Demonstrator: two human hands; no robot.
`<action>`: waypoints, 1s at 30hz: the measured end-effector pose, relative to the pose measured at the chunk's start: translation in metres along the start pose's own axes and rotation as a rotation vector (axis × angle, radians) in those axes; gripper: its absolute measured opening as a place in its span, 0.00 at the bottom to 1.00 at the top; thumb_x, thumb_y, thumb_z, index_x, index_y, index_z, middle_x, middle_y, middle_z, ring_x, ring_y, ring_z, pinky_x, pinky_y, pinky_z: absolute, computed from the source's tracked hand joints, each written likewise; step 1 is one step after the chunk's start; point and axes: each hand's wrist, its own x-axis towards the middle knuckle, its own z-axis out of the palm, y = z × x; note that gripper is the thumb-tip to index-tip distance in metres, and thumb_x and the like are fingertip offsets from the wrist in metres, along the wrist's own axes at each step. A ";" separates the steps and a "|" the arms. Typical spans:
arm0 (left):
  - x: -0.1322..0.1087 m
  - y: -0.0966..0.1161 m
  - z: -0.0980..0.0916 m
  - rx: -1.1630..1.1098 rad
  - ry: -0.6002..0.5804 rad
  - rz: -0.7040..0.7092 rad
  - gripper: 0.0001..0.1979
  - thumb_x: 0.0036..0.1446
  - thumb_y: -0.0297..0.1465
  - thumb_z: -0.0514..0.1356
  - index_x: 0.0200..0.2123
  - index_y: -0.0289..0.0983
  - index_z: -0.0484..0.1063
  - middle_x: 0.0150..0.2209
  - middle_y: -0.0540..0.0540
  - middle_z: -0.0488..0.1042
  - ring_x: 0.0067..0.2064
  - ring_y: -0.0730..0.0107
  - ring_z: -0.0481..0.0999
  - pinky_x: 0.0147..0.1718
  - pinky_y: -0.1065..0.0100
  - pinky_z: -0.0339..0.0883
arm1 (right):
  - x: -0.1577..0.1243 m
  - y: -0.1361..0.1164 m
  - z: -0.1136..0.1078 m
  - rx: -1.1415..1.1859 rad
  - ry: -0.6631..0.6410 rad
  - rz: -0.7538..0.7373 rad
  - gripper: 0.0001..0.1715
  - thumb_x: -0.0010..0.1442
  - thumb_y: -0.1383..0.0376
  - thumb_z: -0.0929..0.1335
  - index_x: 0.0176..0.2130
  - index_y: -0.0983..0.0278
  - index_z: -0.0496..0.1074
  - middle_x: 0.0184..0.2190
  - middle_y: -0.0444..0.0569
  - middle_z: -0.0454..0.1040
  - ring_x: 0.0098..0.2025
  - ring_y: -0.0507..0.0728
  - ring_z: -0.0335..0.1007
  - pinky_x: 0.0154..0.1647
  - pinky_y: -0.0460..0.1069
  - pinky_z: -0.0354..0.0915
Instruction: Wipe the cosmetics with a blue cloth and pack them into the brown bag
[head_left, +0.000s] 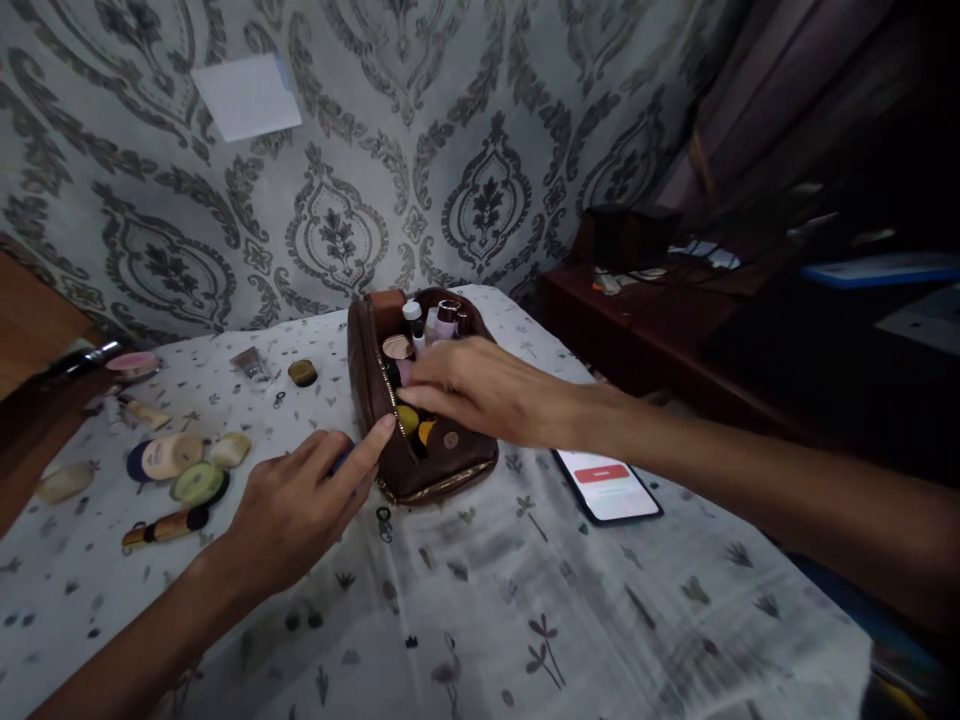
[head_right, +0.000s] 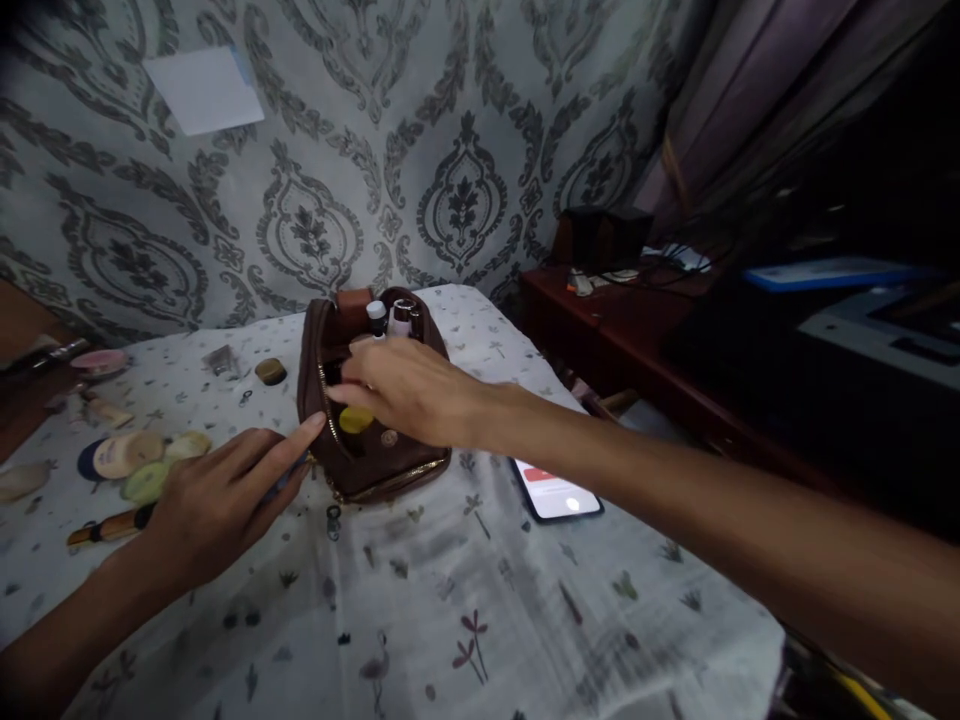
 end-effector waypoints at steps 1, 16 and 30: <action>-0.001 -0.001 0.001 -0.009 -0.004 -0.001 0.21 0.67 0.28 0.53 0.62 0.33 0.61 0.29 0.49 0.72 0.28 0.72 0.73 0.22 0.72 0.57 | -0.012 -0.003 0.001 0.035 -0.067 -0.010 0.15 0.68 0.64 0.65 0.32 0.68 0.74 0.30 0.48 0.74 0.32 0.53 0.68 0.34 0.47 0.57; -0.005 -0.004 0.012 -0.102 -0.053 -0.019 0.30 0.65 0.28 0.56 0.69 0.36 0.51 0.29 0.48 0.73 0.29 0.70 0.74 0.22 0.72 0.61 | -0.088 -0.009 0.043 0.035 0.154 -0.153 0.21 0.65 0.74 0.63 0.52 0.56 0.73 0.44 0.51 0.80 0.48 0.59 0.76 0.48 0.55 0.74; -0.046 0.000 0.018 -0.168 -0.283 -0.203 0.27 0.67 0.26 0.51 0.67 0.39 0.49 0.39 0.43 0.78 0.40 0.62 0.80 0.26 0.68 0.73 | -0.064 -0.035 0.066 0.033 0.436 -0.165 0.18 0.66 0.71 0.63 0.54 0.59 0.70 0.39 0.52 0.79 0.40 0.59 0.78 0.37 0.53 0.75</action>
